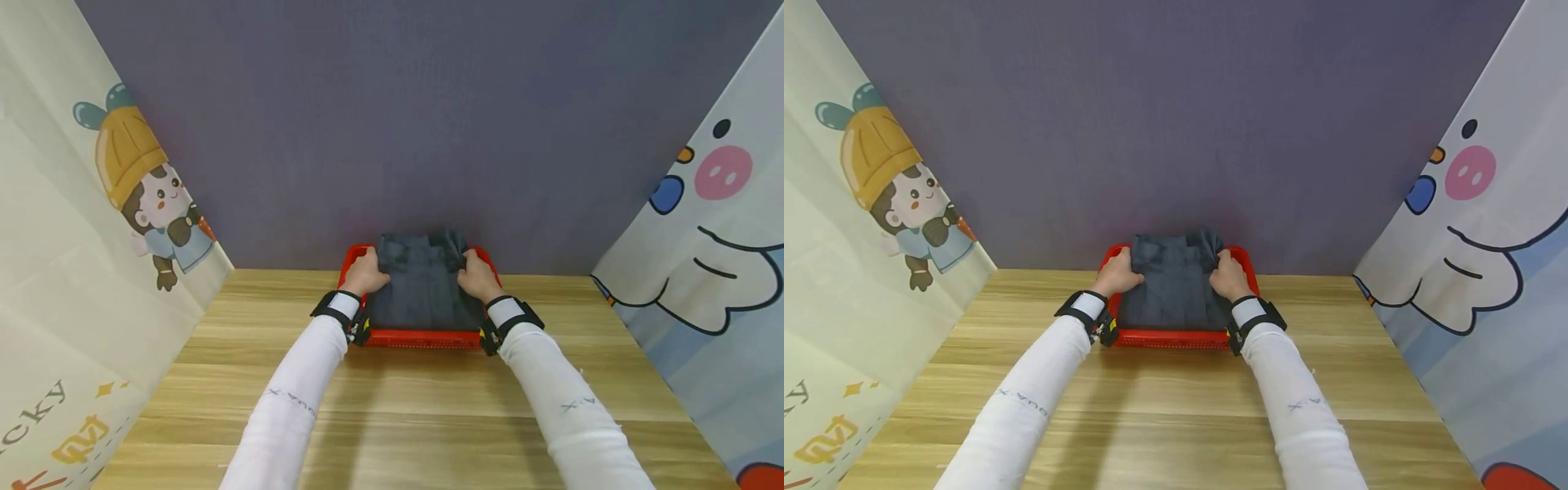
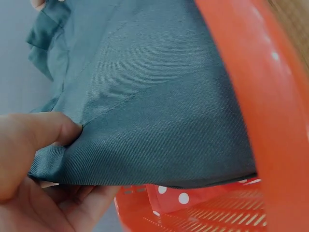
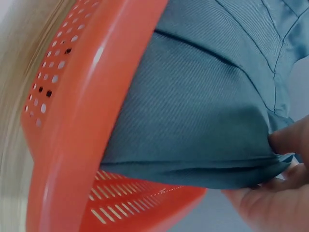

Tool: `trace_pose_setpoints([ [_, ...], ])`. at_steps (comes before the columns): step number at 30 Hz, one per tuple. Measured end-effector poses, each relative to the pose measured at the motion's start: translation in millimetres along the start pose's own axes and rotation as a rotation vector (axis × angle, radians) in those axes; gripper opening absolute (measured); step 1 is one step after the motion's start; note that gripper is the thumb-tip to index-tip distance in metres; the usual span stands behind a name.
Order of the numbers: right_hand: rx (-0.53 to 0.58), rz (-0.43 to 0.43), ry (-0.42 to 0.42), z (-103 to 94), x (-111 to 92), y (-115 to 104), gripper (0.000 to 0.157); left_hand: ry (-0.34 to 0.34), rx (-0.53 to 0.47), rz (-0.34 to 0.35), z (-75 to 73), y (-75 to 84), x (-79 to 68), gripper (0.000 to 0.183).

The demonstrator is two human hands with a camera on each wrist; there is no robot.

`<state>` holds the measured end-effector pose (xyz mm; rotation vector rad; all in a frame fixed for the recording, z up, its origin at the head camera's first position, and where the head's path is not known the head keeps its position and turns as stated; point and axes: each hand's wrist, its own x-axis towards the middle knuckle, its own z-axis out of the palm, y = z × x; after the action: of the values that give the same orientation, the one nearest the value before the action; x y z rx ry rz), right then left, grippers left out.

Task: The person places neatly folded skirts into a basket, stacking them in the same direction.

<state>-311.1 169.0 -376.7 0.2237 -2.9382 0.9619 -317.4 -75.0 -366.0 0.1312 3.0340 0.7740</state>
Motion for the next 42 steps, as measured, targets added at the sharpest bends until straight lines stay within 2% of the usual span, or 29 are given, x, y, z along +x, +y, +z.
trace_pose_setpoints([
  [9,-0.021,0.048,-0.018,7.0,0,8,0.042,-0.054,0.000,-0.028,7.9,-1.7,6.2,0.053],
  [14,-0.047,0.033,-0.016,11.2,-2,12,0.042,-0.094,-0.005,-0.045,10.9,-3.4,5.2,0.050],
  [20,-0.045,0.037,-0.035,12.9,-1,16,0.040,-0.101,-0.005,-0.038,15.8,-4.3,9.1,0.054],
  [25,-0.049,0.071,-0.099,13.6,-2,19,0.042,-0.121,-0.004,-0.038,18.9,-5.7,9.7,0.060],
  [29,-0.054,0.097,-0.157,14.8,-3,22,0.046,-0.126,0.027,-0.040,20.6,-8.4,8.5,0.053],
  [36,-0.142,0.064,-0.286,17.9,-1,24,0.055,-0.167,0.156,-0.013,24.6,-13.8,9.6,0.028],
  [42,-0.182,0.044,-0.341,16.4,-3,24,0.062,-0.204,0.200,-0.012,22.4,-14.9,7.9,0.031],
])
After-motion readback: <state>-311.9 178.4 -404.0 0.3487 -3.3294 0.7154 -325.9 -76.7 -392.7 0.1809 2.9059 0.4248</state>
